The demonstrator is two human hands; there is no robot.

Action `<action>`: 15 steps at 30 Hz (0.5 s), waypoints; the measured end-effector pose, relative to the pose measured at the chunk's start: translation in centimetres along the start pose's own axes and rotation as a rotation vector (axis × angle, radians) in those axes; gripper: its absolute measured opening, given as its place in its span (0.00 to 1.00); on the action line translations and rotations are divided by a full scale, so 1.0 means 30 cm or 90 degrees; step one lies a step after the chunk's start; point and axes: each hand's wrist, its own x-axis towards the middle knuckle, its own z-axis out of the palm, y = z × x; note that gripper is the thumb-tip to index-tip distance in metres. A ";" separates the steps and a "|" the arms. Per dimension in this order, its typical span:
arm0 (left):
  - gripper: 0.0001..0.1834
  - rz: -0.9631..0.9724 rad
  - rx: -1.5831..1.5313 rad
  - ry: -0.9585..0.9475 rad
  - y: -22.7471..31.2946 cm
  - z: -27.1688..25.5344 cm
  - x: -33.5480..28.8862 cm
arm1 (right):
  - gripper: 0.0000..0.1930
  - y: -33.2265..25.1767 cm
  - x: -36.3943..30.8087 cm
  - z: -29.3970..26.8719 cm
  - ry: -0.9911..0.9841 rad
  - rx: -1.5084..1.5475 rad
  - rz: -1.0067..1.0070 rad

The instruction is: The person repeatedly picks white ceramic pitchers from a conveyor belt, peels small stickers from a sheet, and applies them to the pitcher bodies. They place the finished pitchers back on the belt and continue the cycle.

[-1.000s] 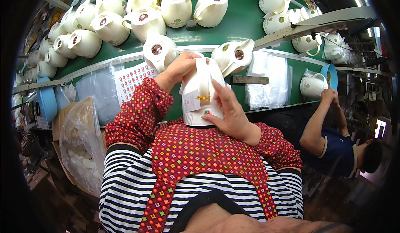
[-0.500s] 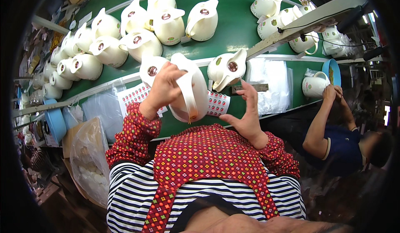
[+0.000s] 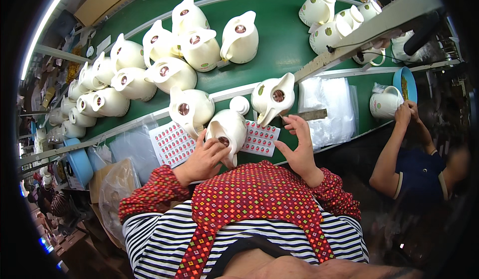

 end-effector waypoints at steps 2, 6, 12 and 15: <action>0.27 0.041 -0.054 -0.045 -0.025 -0.163 0.048 | 0.31 0.011 0.022 -0.006 -0.006 0.004 -0.011; 0.37 0.004 0.162 0.208 -0.295 -0.277 0.343 | 0.16 0.000 0.067 -0.002 -0.006 0.012 -0.022; 0.43 0.025 0.498 0.052 -0.667 -0.219 0.879 | 0.11 -0.074 0.093 -0.006 0.017 0.050 0.008; 0.39 0.057 0.453 -0.040 -0.709 -0.197 0.969 | 0.10 -0.073 0.079 -0.024 0.048 0.050 0.010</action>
